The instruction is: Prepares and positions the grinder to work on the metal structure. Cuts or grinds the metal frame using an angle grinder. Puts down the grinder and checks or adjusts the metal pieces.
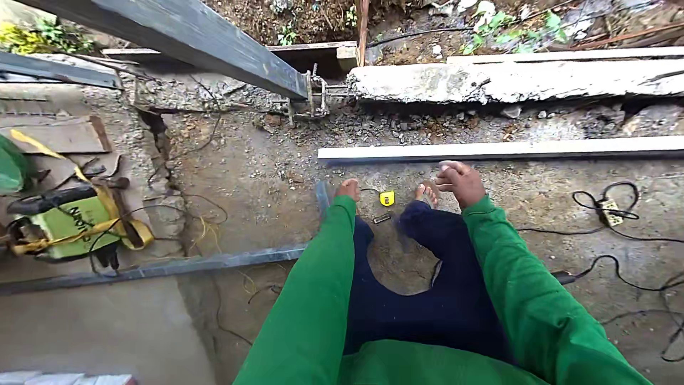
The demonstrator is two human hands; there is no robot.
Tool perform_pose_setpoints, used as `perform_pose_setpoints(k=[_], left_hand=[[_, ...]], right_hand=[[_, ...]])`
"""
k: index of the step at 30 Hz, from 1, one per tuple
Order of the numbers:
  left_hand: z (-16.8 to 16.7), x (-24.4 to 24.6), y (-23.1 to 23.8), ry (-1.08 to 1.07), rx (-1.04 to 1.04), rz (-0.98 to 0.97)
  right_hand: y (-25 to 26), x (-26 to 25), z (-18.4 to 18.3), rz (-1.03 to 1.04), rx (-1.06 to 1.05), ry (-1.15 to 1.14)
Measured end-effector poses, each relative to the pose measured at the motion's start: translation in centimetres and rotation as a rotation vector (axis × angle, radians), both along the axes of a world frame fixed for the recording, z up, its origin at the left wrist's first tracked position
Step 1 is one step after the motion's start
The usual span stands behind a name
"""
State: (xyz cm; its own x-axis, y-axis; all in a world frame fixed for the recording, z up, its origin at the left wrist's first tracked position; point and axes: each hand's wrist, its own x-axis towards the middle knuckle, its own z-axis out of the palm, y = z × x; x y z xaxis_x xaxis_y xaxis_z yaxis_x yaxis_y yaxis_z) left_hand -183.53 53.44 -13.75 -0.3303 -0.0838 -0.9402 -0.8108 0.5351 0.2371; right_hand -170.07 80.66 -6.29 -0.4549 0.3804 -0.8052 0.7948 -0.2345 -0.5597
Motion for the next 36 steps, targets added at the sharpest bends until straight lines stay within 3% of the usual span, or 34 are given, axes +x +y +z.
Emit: perform_pose_setpoints(k=[3, 6, 9, 11, 16, 18, 20, 21, 22, 24, 26, 33, 36], left_hand=[[-6.2, -0.4, 1.5, 0.004, 0.003, 0.264], [-12.4, -1.0, 2.0, 0.007, -0.004, 0.399], [-17.4, -2.3, 3.0, -0.057, -0.073, 0.438], [-19.9, -3.0, 3.6, -0.094, -0.111, 0.455], [-25.6, -4.0, 4.7, -0.054, -0.055, 0.524], [-27.5, -4.3, 5.0, -0.001, -0.07, 0.342], [-27.2, -4.8, 4.8, 0.042, -0.14, -0.185], [-26.9, -5.2, 4.9, 0.063, -0.151, -0.322], [-27.3, -5.0, 4.9, 0.078, -0.119, -0.199], [-28.5, -4.1, 4.6, 0.124, 0.007, 0.335], [-27.3, -3.7, 5.0, 0.157, 0.116, 0.629], [-18.3, -6.3, 9.2, 0.293, 0.53, 0.816], [-14.5, -9.0, 10.2, 0.331, 0.618, 0.818]], right_hand=[[-0.7, -0.6, -4.3, -0.172, 0.018, -0.048], [-2.7, -1.0, -7.2, 0.127, 0.012, -0.117], [-4.4, -3.4, -4.4, 0.585, 0.139, 0.051], [-5.6, -4.3, -1.5, 0.738, 0.176, 0.237], [-8.5, -4.4, 1.4, 0.761, 0.415, 0.606], [-9.5, -4.6, 1.4, 0.793, 0.465, 0.635], [-10.5, -4.5, 1.5, 0.864, 0.487, 0.624], [-10.7, -4.6, 1.4, 0.913, 0.494, 0.609], [-11.0, -4.6, 1.5, 0.955, 0.486, 0.591], [-11.3, -4.6, 1.7, 1.005, 0.453, 0.563], [-11.4, -4.7, 2.1, 1.019, 0.436, 0.545], [-11.5, -5.0, 4.3, 0.929, 0.478, 0.603], [-10.6, -4.2, 5.3, 0.898, 0.496, 0.601]])
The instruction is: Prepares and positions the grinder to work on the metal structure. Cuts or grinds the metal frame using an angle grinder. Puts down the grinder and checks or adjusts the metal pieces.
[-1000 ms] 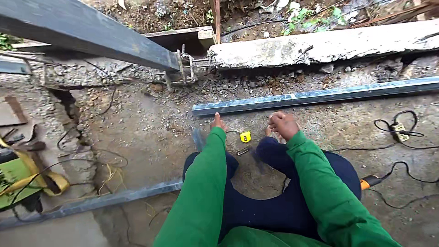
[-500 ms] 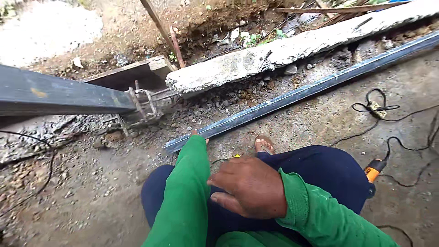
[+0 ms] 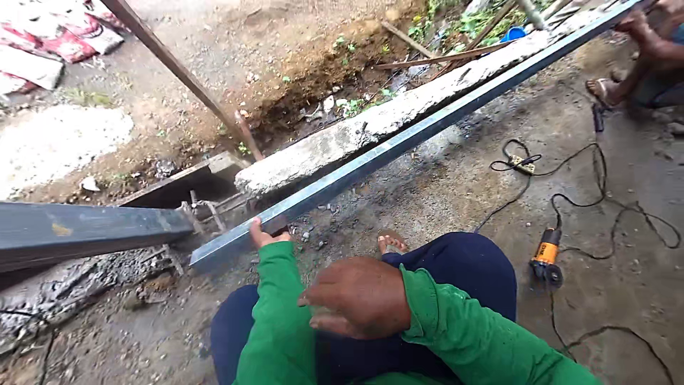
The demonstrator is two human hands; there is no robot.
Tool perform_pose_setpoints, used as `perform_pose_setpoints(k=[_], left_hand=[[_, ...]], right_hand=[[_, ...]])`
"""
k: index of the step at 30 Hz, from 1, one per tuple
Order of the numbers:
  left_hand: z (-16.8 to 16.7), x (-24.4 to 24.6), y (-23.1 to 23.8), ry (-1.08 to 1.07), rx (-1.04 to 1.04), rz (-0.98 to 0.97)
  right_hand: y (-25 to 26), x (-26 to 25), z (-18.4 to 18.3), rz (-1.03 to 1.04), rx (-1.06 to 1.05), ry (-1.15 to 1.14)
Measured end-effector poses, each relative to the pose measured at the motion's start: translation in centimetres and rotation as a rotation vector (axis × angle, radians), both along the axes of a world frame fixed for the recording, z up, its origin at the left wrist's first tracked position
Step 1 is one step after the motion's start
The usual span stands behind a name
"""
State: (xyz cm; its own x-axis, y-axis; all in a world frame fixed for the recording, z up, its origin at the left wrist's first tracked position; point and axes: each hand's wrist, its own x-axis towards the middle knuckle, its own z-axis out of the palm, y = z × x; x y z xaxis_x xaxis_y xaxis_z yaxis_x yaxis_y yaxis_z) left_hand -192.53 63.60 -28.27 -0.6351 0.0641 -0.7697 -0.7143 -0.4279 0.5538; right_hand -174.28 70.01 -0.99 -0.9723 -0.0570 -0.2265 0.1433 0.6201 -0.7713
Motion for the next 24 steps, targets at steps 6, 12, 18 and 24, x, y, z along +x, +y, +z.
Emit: perform_pose_setpoints(k=[6, 12, 18, 24], left_hand=[[3.2, -5.4, 0.5, 0.233, 0.189, -0.015], [5.6, -10.9, 3.3, 0.345, 0.232, -0.096], [3.0, -11.6, 3.7, 0.345, 0.112, -0.119], [2.0, -11.4, 3.4, 0.291, 0.156, -0.099]], right_hand=[[2.7, 4.2, 1.3, -0.187, 0.082, 0.09], [2.5, 7.3, 0.5, -0.26, 0.193, 0.086], [0.8, 8.5, -0.5, -0.264, 0.254, 0.143], [0.7, 8.8, -1.0, -0.222, 0.27, 0.067]])
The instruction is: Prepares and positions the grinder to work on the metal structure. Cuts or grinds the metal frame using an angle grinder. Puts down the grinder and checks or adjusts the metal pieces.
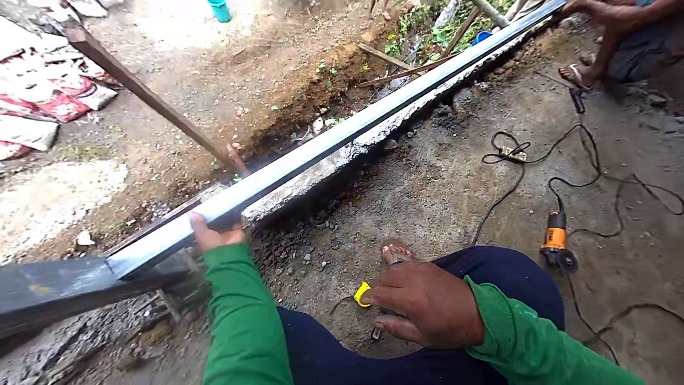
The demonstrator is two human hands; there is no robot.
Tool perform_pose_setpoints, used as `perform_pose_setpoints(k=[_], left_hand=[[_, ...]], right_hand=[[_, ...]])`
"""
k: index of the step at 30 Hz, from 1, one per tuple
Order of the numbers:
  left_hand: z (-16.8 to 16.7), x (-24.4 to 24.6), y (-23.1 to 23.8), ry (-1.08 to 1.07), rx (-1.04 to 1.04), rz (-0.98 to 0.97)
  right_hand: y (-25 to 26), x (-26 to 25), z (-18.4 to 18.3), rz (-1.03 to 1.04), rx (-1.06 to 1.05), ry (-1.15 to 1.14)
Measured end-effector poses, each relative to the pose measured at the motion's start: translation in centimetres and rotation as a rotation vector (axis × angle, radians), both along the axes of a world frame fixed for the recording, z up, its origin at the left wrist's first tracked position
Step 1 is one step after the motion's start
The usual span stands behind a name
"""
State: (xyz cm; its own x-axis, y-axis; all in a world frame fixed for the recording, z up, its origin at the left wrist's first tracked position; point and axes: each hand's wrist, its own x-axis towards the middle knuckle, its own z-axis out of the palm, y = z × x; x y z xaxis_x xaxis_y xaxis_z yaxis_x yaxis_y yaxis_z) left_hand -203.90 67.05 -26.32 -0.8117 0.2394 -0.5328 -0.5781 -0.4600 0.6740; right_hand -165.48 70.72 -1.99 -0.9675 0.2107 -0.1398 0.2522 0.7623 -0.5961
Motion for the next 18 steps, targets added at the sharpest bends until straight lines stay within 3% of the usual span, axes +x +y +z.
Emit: perform_pose_setpoints(k=[8, 18], left_hand=[[-0.3, -0.5, 0.3, -0.033, -0.063, 0.05], [0.5, -0.3, 1.3, 0.025, 0.065, 0.092]], right_hand=[[0.4, -0.6, 0.2, 0.004, -0.008, -0.005], [0.5, -0.1, 0.2, -0.031, -0.006, -0.044]])
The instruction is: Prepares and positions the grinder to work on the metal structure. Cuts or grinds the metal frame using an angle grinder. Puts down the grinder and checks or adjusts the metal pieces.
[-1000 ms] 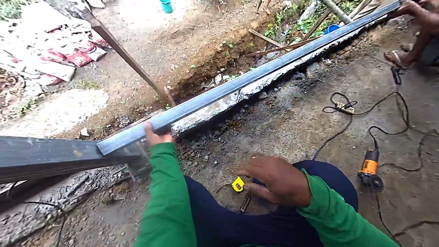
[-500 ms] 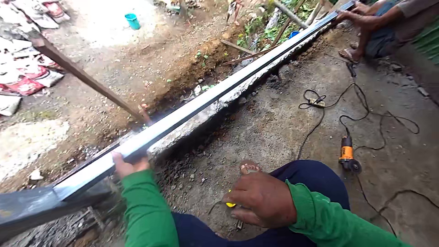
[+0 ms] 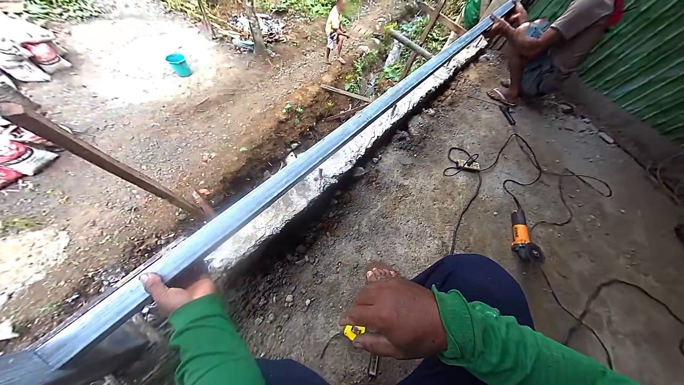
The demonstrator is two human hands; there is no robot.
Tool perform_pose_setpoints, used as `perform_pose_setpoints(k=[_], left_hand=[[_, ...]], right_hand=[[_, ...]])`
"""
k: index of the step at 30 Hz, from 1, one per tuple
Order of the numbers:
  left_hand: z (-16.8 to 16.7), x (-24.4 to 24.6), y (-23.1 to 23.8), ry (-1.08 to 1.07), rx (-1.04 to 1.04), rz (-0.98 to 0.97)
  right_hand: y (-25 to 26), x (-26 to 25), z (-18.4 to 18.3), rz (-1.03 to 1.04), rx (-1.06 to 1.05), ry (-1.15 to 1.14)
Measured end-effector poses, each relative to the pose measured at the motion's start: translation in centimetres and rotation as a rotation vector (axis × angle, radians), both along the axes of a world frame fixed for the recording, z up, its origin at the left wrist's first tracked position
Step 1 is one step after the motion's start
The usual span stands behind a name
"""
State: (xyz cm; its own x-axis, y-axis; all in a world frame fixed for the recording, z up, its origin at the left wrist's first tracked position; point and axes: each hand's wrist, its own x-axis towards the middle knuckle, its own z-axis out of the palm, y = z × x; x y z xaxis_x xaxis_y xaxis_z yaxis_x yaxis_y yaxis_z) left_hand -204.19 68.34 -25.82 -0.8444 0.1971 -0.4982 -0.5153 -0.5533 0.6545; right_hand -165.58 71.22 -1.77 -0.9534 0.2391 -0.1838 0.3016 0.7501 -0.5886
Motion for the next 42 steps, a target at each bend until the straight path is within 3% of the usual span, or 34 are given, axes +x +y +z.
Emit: perform_pose_setpoints(k=[20, 37, 42], left_hand=[[0.6, 0.5, 0.1, -0.025, -0.082, -0.008], [-0.9, -0.8, -1.0, -0.059, -0.133, -0.009], [1.6, 1.0, -1.4, -0.01, -0.076, -0.125]], right_hand=[[0.3, -0.6, 0.1, -0.008, -0.002, 0.006], [-0.3, -2.2, -0.6, -0.007, -0.03, -0.049], [-1.3, -1.6, -0.8, -0.081, 0.044, -0.044]])
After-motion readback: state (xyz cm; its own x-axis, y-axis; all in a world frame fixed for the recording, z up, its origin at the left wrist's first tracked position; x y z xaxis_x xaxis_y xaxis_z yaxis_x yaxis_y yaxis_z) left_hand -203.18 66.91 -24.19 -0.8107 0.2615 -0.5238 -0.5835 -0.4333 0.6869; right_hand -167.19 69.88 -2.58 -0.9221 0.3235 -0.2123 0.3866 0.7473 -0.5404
